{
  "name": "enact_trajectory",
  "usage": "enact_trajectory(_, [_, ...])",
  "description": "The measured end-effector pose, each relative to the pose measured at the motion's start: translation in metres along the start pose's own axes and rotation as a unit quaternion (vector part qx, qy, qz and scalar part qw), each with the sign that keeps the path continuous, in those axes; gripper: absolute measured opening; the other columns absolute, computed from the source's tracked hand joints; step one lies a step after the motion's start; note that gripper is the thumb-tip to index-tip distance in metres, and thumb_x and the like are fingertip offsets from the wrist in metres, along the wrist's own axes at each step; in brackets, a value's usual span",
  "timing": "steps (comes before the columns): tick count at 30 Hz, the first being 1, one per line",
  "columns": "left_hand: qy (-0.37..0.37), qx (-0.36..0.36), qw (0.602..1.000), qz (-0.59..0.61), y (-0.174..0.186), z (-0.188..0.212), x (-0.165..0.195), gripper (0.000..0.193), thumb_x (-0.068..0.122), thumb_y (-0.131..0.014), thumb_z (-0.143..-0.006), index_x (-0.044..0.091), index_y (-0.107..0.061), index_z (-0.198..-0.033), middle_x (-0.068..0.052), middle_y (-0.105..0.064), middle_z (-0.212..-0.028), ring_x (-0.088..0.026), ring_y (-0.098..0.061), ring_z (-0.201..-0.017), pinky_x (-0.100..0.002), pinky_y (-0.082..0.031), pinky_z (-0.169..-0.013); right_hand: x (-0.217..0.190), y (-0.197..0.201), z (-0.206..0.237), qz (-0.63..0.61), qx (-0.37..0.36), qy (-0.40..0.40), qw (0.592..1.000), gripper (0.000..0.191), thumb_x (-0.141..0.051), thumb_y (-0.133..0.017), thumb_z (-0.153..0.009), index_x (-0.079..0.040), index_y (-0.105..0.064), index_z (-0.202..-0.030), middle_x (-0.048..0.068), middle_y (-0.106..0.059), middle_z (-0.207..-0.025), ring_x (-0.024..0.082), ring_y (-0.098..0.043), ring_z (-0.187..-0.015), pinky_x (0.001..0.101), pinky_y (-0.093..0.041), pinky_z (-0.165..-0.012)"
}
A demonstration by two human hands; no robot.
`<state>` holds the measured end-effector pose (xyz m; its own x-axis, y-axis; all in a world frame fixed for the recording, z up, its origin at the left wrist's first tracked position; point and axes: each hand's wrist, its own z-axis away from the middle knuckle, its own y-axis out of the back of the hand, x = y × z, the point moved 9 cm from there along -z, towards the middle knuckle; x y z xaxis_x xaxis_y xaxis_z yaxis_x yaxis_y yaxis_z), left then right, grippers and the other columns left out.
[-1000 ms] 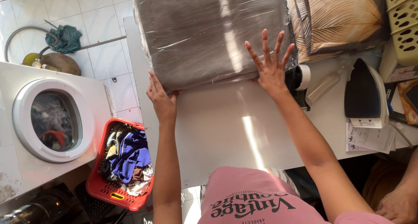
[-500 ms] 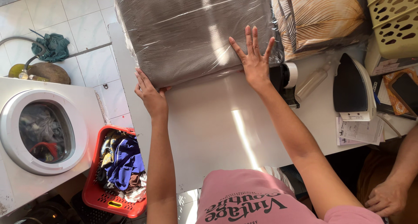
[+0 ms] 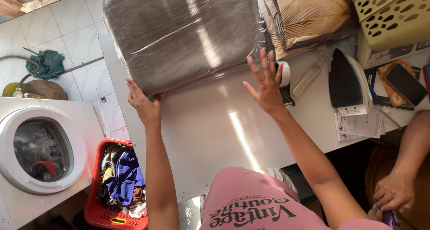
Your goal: The person wraps a folded gray textile in clear plastic wrap on a white countertop, smoothing and sealing the edges with tape. They then handle a second patterned textile, placing it on the counter and beginning to wrap it similarly.
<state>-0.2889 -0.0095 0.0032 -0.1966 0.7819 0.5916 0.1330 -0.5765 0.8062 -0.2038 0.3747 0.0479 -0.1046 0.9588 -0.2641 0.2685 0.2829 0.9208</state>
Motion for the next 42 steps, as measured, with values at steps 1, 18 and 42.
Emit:
enact_trajectory(1, [-0.008,0.002,1.000,-0.002,0.000,0.003,0.004,0.126,0.015,-0.088,-0.075,0.011,0.002,-0.164,-0.008,-0.007,-0.174,-0.033,-0.025,-0.153,-0.043,-0.036,-0.123,0.013,0.010,0.009,-0.001,0.033,-0.041,0.999,0.107,-0.035,-0.087,-0.096,-0.031,-0.012,-0.172,0.010,0.002,-0.178,0.035,-0.001,-0.164,0.0651,-0.005,-0.131])
enact_trajectory(18, [-0.339,-0.072,0.916,0.201,-0.107,0.086,0.257,0.062,0.018,-0.068,-0.102,0.002,-0.041,-0.156,-0.022,-0.027,-0.168,-0.043,-0.016,-0.159,-0.055,-0.023,-0.128,0.120,0.029,0.091,-0.078,-0.042,-0.331,0.940,0.119,-0.029,-0.088,-0.079,-0.022,-0.006,-0.165,0.024,-0.009,-0.172,0.036,-0.064,-0.119,0.0464,-0.048,-0.087])
enact_trajectory(42, [-0.038,-0.248,0.865,0.434,-0.259,-0.052,0.400,0.061,0.049,-0.052,-0.103,0.000,-0.074,-0.132,-0.011,-0.080,-0.099,-0.010,-0.070,-0.086,-0.027,-0.054,-0.071,0.203,0.055,-0.091,-0.090,0.098,-0.042,0.990,0.034,-0.014,-0.050,-0.110,-0.009,-0.058,-0.143,0.014,-0.051,-0.156,0.043,-0.036,-0.151,0.0649,-0.028,-0.122])
